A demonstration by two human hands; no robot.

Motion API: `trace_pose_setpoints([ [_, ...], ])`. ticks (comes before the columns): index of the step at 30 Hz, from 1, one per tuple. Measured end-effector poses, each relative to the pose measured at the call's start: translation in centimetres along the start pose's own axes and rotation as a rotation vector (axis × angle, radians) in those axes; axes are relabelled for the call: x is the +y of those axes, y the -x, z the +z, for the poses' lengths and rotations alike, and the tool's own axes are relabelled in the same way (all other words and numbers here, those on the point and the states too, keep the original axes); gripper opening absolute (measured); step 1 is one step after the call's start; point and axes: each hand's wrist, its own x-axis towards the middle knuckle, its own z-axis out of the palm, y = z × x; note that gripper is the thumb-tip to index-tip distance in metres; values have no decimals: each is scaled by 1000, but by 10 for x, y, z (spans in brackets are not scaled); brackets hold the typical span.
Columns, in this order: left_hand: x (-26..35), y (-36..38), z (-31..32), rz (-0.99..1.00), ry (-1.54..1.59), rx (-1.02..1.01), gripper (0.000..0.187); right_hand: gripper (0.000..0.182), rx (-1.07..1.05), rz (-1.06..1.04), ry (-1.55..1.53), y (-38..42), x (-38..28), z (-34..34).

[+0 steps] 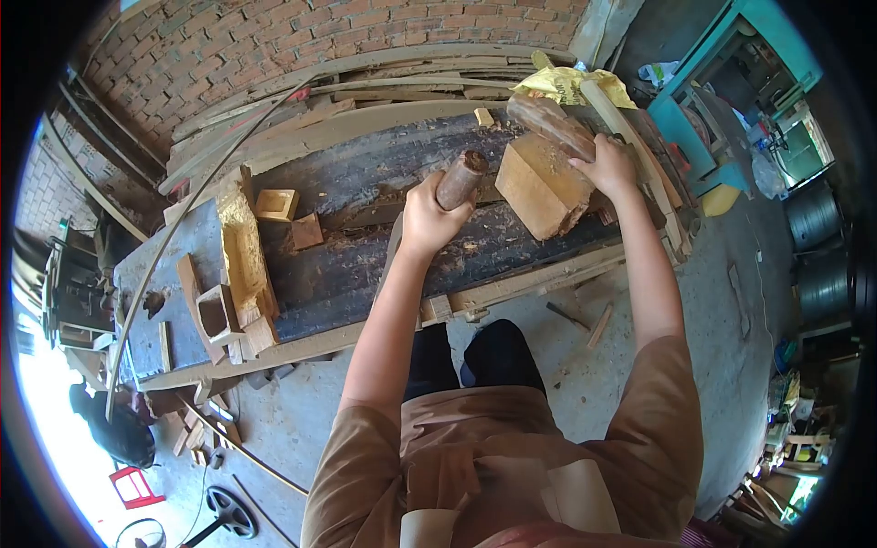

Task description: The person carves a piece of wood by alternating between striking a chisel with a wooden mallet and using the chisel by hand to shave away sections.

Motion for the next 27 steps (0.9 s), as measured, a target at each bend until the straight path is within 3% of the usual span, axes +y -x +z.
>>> trace_pose_setpoints([
  [2,2,-1,-1,-6,2,2,26,54,47,-12,29,10,-3,-15],
  [4,3,-1,-2,-19,0,-1,26,53,153,-161,-318,21,3,-31],
  [6,2,-2,-2,-6,33,1,27,36,83,-135,-849,42,-6,-60],
  [8,0,-1,-1,-6,34,-3,26,27,131,-246,-1210,63,-14,-71],
  [10,0,0,0,-6,34,2,26,27,76,-266,-1336,84,-24,-59],
  [12,1,1,1,38,0,5,26,41,46,-259,-836,105,-33,-50],
  [14,-5,0,3,73,8,4,26,44,-101,-394,-641,117,-45,-68],
  [16,-3,3,0,44,39,-17,26,44,-73,-319,-628,117,-33,-77],
  [18,-2,4,-1,40,27,-18,25,33,197,-293,-911,121,-33,-78],
  [20,-1,2,-1,40,15,-15,25,32,128,-156,-1286,127,-29,-63],
  [22,1,2,1,41,15,-12,25,34,34,-236,-1207,131,-29,-48],
  [23,2,2,2,43,9,-6,26,33,156,-309,-875,129,-26,-35],
  [24,-1,2,4,45,11,-5,26,36,-37,-296,-621,135,-45,-65],
  [26,-9,2,6,106,27,-3,25,39,-74,-358,-582,137,-40,-75],
  [27,-8,2,5,64,-7,-18,25,38,8,-336,-683,138,-39,-80],
])
